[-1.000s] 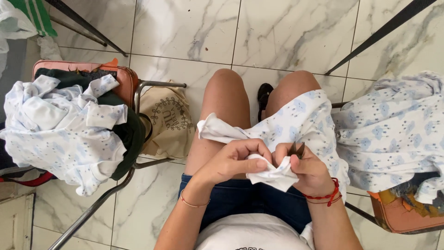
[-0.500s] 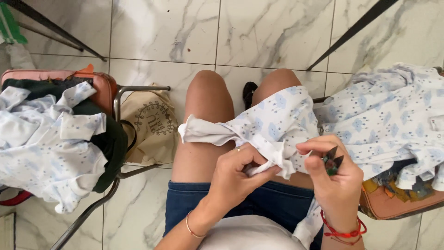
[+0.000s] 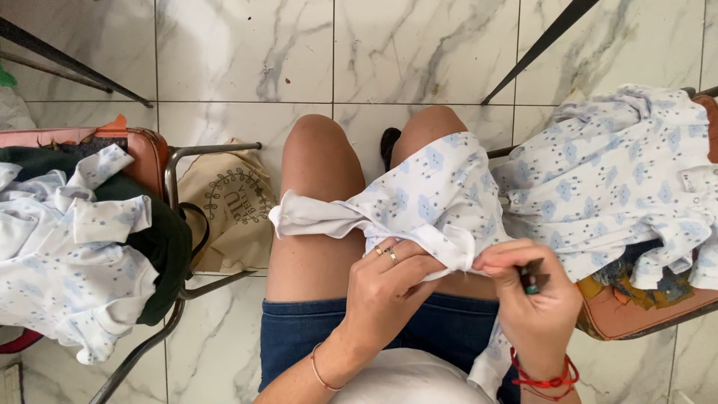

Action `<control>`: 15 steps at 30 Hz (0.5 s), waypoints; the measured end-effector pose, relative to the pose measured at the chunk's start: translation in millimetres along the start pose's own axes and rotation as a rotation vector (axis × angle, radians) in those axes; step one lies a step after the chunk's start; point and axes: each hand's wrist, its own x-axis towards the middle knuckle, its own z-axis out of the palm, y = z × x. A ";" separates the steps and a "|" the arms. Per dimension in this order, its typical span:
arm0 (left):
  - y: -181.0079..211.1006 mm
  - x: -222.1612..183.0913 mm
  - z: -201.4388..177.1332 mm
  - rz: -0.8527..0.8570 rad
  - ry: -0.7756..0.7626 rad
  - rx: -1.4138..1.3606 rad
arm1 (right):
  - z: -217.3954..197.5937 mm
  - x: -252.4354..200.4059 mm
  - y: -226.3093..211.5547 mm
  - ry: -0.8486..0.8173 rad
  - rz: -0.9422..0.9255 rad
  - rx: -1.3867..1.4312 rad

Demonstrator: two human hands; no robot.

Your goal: Trimming loose threads from baby garments using small snips

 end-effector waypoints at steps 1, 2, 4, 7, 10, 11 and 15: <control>-1.8 -0.1 1.4 0.002 -0.001 0.000 | -2.6 -0.6 2.0 0.002 -0.001 0.000; -2.9 -1.2 2.7 -0.002 0.021 0.009 | -5.4 -2.1 3.6 0.034 0.059 -0.032; -3.8 -2.2 4.7 -0.009 0.041 0.019 | -11.5 -5.2 6.7 0.066 0.122 -0.065; -3.4 -0.1 7.5 -0.017 0.065 0.037 | -18.2 -11.9 9.5 -0.083 0.170 -0.138; -2.2 1.1 11.7 -0.034 0.084 0.014 | -16.9 -23.1 11.0 -0.215 0.241 -0.239; -1.7 0.8 12.8 -0.040 0.091 0.006 | -15.4 -25.9 12.4 -0.203 0.238 -0.268; -2.4 2.2 15.5 -0.050 0.121 -0.023 | -3.7 -32.7 22.3 -0.151 0.215 -0.377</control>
